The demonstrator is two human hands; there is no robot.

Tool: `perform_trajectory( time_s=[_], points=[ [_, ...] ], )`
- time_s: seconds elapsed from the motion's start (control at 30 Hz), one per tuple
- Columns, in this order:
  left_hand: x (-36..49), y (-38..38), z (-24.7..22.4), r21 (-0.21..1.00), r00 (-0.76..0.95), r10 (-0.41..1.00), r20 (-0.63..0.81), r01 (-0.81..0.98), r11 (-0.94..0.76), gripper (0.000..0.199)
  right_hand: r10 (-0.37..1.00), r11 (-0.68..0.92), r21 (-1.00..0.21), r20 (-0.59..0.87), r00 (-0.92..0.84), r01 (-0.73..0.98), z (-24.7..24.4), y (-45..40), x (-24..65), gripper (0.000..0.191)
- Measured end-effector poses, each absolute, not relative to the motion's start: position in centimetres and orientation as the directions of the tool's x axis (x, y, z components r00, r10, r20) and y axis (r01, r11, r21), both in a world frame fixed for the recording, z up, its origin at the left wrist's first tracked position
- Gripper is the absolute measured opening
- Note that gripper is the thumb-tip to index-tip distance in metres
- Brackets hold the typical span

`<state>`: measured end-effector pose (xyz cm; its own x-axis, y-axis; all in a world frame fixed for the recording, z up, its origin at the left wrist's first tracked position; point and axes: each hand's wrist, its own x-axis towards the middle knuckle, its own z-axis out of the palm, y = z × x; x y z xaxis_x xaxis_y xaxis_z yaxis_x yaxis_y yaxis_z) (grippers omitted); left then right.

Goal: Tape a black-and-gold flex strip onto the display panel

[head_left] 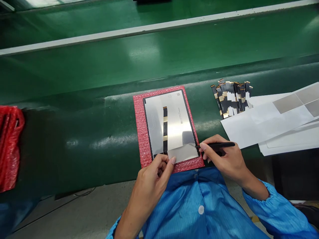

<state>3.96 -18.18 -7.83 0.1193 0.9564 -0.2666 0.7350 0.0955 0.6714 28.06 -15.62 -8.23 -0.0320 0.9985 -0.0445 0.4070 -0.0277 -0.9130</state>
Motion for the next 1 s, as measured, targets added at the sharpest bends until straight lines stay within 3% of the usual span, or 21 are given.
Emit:
perform_trajectory(
  time_s=[0.1,0.37,0.6,0.83,1.0],
  points=[
    [3.8,-18.3,-8.1,0.565,0.173,0.946,-0.275,0.825,0.014,0.029,0.998,-0.034,-0.913,-0.053,-0.036,0.406,-8.2,-15.6,28.1,0.01],
    [4.1,-18.5,-7.8,0.451,0.205,0.956,-0.208,0.888,-0.092,0.025,0.998,-0.03,-0.913,-0.05,-0.039,0.408,-8.0,-15.5,28.1,0.009],
    [4.6,-18.3,-7.2,0.532,0.211,0.977,0.005,0.827,-0.181,0.019,0.998,-0.012,-0.913,-0.035,-0.049,0.407,-8.0,-15.5,28.1,0.008],
    [4.4,-18.0,-7.0,0.52,0.171,0.975,-0.144,0.851,-0.072,0.017,0.999,-0.001,-0.902,-0.023,-0.046,0.431,-7.9,-15.4,28.1,0.01],
    [4.2,-18.2,-7.2,0.382,0.204,0.95,-0.238,0.919,-0.101,0.026,0.998,-0.017,-0.897,-0.039,-0.041,0.443,-7.8,-15.4,28.1,0.01]
  ],
)
